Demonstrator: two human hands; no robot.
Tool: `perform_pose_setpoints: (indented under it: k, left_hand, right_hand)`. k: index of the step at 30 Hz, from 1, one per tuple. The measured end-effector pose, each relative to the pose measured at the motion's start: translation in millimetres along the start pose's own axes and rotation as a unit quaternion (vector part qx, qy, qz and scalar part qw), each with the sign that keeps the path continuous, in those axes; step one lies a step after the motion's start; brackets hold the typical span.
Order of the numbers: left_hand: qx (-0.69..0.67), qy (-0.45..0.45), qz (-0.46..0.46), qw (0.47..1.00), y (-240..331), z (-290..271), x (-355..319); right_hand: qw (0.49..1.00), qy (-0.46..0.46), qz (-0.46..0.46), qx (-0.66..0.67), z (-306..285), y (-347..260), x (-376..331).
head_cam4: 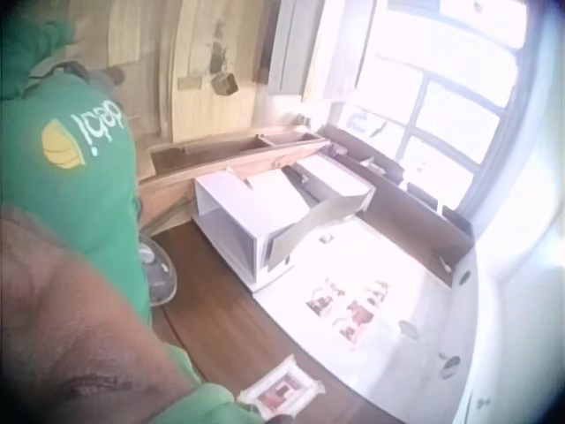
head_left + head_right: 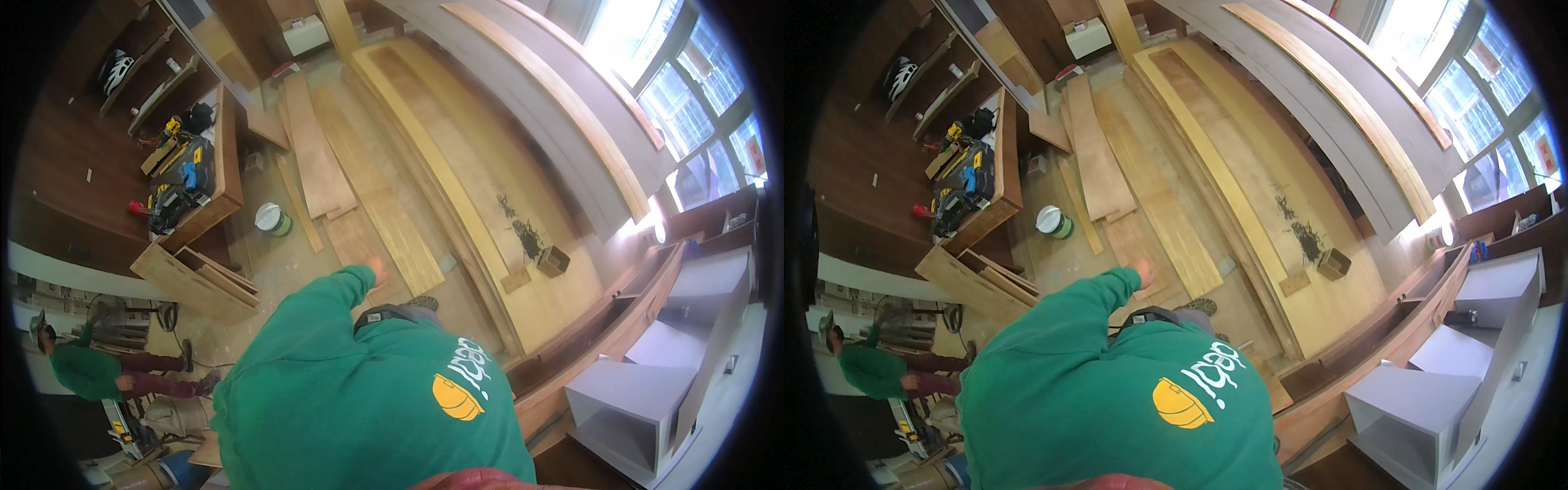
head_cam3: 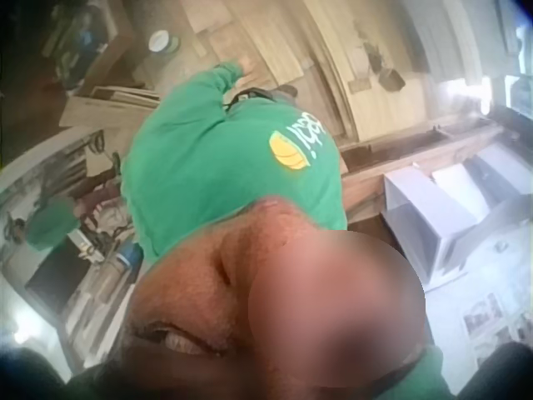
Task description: The person places a wooden board onto a work surface and then uses a blade to score a line across the board's surface.
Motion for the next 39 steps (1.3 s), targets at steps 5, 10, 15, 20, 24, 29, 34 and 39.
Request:
perform_pose_setpoints:
  k: [5,10,15,20,24,29,34,39]
  left_hand:
    - [0.040,-0.150,0.003,0.988,41,12,19]
    - [-0.035,-0.124,-0.056,0.990,-30,25,-12]
    - [0.015,-0.143,-0.029,0.989,-34,19,17]
    - [0.061,-0.122,-0.005,0.991,-17,-7,40]
    - [0.098,-0.132,0.063,0.984,36,-33,52]
    - [0.108,-0.109,0.087,0.984,33,-29,83]
    - [0.107,-0.172,0.074,0.976,52,-16,98]
    - [0.038,-0.184,0.045,0.981,55,-13,132]
  right_hand:
    - [0.997,0.049,-0.052,-0.010,-31,32,-5]
    - [0.994,0.042,0.097,0.015,-4,-29,-31]
    - [0.984,0.070,0.114,0.119,13,-9,-55]
    - [0.997,0.001,0.034,0.062,44,-3,-51]
    - [0.986,-0.084,-0.049,0.133,64,-4,-37]
    - [0.979,-0.126,-0.120,0.108,103,-19,6]
    - [0.973,-0.039,-0.227,-0.033,91,-25,23]
    - [0.960,-0.021,-0.269,0.073,50,-65,-1]
Point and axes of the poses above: each hand's wrist, its own x-axis towards the middle knuckle, its own z-axis out of the palm, y = z × x, the point moved 2 cm from there along x, towards the middle knuckle, and after that the axes turned 5 degrees about x, right-handed, at the moved point
